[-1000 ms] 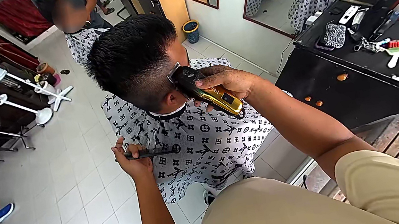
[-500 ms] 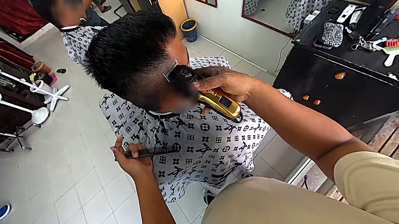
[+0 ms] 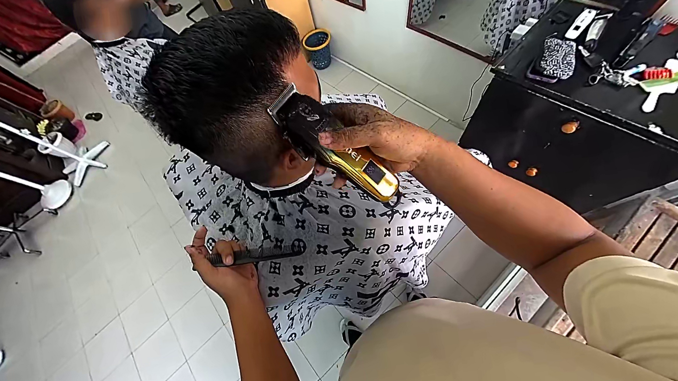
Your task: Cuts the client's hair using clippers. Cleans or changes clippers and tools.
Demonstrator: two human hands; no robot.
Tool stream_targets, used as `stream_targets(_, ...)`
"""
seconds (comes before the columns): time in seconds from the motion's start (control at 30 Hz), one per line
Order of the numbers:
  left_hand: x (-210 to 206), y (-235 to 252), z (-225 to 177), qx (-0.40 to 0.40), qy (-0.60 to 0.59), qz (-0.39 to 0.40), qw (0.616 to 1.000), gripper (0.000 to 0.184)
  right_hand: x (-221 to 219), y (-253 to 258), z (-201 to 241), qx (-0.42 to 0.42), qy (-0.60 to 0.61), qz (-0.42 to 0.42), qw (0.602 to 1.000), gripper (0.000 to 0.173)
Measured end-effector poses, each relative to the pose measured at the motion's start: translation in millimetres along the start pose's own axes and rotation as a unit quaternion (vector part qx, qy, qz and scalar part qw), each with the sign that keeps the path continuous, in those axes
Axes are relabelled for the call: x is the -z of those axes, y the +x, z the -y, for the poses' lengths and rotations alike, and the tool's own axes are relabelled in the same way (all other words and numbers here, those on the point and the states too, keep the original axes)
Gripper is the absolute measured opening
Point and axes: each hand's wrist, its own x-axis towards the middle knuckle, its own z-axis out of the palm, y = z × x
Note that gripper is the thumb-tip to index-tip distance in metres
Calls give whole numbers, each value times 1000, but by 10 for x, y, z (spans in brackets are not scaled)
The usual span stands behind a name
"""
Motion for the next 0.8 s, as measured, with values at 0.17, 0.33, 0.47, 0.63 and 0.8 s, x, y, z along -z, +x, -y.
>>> stream_targets(0.17, 13, 16, 2, -1, -3, 1, 1000, 59, -58, -15, 4, -43, -14, -1, 999, 30)
stream_targets(0.33, 17, 16, -10, 0, -14, 8, 1000, 59, -130, -32, -7, -34, -42, -16, 998, 33)
stream_targets(0.47, 23, 0, -6, 0, -14, 21, 1000, 62, -212, -23, -29, -23, -45, -31, 998, 34)
stream_targets(0.63, 29, 3, -13, 1, -34, 26, 999, 63, -255, -36, -30, -37, -51, -39, 997, 31)
stream_targets(0.8, 45, -1, 0, 4, -42, 35, 999, 62, -339, 4, -49, 7, -77, -50, 996, 38)
